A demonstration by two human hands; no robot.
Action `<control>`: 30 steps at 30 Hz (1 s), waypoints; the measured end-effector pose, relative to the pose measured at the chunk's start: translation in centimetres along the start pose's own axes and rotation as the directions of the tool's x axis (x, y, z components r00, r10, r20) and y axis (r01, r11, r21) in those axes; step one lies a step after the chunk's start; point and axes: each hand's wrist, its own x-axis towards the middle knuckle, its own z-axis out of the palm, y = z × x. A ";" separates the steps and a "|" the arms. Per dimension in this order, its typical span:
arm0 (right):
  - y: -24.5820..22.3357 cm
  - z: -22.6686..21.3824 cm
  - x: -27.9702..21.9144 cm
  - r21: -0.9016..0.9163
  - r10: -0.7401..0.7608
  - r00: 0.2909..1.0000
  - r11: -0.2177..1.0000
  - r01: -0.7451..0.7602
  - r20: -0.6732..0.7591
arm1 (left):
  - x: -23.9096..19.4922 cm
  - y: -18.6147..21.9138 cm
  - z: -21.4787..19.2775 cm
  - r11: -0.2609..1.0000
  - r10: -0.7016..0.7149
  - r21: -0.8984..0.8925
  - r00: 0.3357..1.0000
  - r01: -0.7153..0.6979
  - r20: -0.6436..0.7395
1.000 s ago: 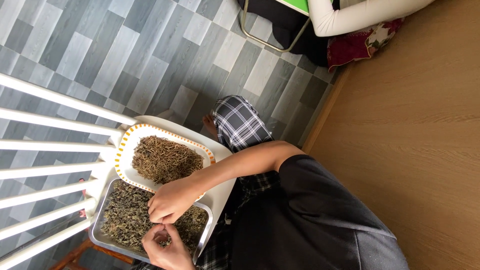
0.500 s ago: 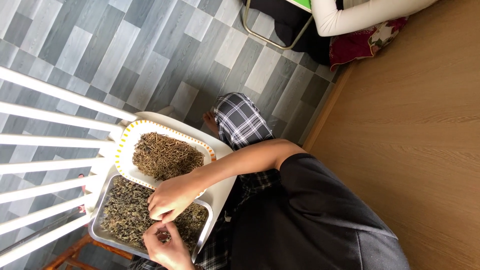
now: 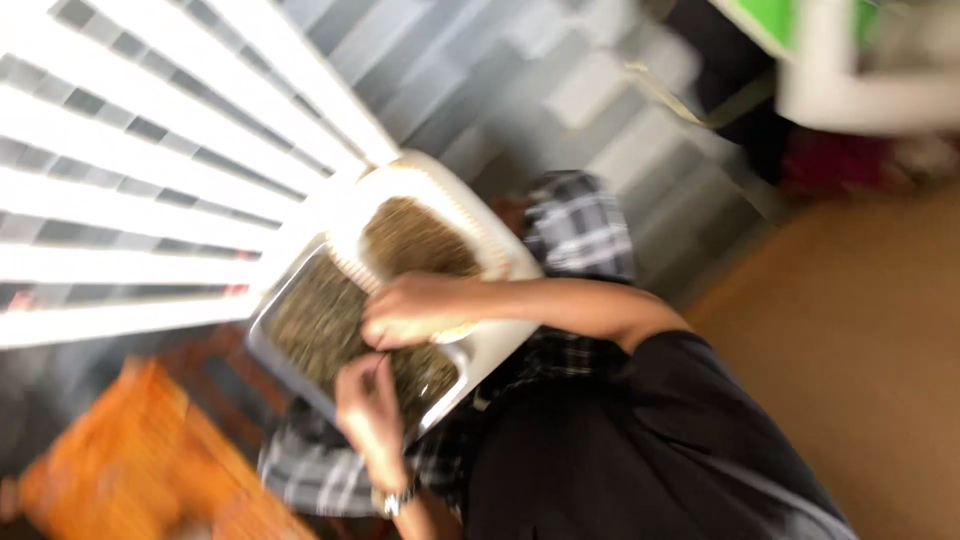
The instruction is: Manually sorting dried tea leaves by picking out stems and unwanted particles and moving them between containers.
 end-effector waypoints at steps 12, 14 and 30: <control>0.8 -4.4 1.5 -0.273 0.111 0.976 0.960 -0.058 0.185 | 2.6 -3.5 -4.8 0.993 0.041 0.113 0.996 -0.032 -0.085; 0.9 -2.6 1.3 -0.236 0.137 0.963 0.968 -0.081 0.232 | 3.1 -6.6 -3.3 0.989 0.036 0.147 0.995 -0.021 -0.097; 1.7 -0.2 0.9 -0.298 0.073 0.970 0.955 -0.001 0.232 | 8.9 -9.9 0.8 0.918 0.057 0.373 0.976 -0.133 0.208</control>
